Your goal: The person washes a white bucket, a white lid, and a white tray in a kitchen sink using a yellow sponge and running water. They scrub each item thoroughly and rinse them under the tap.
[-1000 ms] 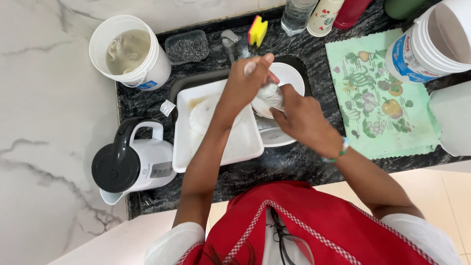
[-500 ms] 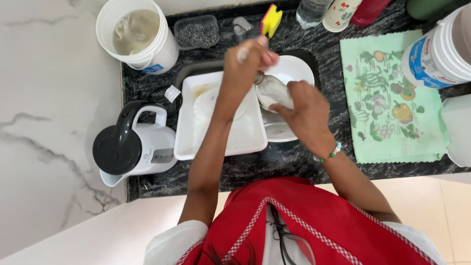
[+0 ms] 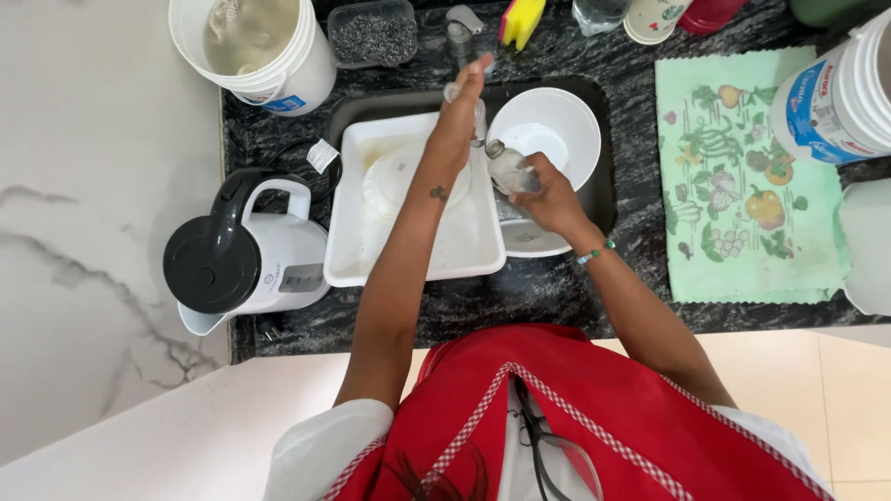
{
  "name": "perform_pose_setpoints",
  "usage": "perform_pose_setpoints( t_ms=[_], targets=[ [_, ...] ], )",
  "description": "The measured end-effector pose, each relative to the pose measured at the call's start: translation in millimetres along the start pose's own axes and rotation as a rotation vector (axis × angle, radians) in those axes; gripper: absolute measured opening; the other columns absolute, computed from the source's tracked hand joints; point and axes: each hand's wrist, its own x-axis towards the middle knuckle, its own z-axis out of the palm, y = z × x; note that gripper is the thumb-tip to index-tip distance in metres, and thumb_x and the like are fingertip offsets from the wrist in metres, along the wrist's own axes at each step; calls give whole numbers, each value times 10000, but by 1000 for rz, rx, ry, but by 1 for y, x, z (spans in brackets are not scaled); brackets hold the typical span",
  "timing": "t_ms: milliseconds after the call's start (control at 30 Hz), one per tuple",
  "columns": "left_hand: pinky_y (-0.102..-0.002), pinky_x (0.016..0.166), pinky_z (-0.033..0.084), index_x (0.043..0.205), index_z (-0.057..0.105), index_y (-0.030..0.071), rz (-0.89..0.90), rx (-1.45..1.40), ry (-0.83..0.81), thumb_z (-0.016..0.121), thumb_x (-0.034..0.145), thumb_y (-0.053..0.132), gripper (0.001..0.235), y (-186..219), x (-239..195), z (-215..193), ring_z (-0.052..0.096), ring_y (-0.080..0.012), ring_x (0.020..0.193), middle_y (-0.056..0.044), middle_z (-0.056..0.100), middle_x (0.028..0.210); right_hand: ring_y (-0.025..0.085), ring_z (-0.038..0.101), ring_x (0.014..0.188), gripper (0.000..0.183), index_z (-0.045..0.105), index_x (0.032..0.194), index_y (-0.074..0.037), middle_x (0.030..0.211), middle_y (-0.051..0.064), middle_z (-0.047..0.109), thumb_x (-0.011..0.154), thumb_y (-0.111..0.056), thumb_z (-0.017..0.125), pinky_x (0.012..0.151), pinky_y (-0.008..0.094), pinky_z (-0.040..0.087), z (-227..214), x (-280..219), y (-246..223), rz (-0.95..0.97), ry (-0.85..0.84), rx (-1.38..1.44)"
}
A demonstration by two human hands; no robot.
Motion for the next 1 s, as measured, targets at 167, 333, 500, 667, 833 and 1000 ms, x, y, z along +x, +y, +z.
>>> perform_pose_setpoints(
  t_ms=[167,333,500,667,833,1000],
  targets=[
    [-589,1406,199,1689,631,283,-55,28,21,457,1081,767,796,4,1,8,192,-399,1810,-183,344,1934,180,555,943,442,561,1317,-227,1112,14,608,1018,-139,874,840,346,463,10,10,11,-110,-3,166],
    [-564,1431,142,1703,617,277,-95,-35,9,484,1083,744,788,-5,6,9,167,-345,1830,-81,409,1925,178,552,1096,475,545,1308,-218,1218,-15,626,984,-126,880,904,348,474,26,21,26,-252,0,198],
    [-581,1383,248,1638,688,305,-126,11,51,505,1040,781,786,-4,7,10,234,-404,1789,-139,398,1918,197,604,1235,470,533,1308,-198,1427,34,645,994,-104,869,979,361,516,31,21,20,-208,-21,272],
    [-566,1425,161,1669,654,276,-112,-20,24,519,1029,796,836,-12,10,9,182,-359,1821,-97,417,1917,177,554,1181,477,552,1318,-203,1399,7,634,976,-129,877,957,339,503,33,25,26,-222,-13,267],
    [-579,1409,172,1663,656,278,-139,-1,32,500,1018,805,847,-5,6,11,214,-346,1815,-63,441,1912,208,583,1214,491,553,1340,-197,1363,9,646,976,-124,875,1036,359,488,32,25,23,-227,-7,245],
    [-598,1414,171,1648,674,290,-152,-1,41,502,1017,805,832,-8,9,10,225,-345,1815,-38,497,1884,195,571,1191,474,541,1298,-196,1266,-7,666,967,-125,874,1056,346,483,35,28,27,-256,-12,269]
  ],
)
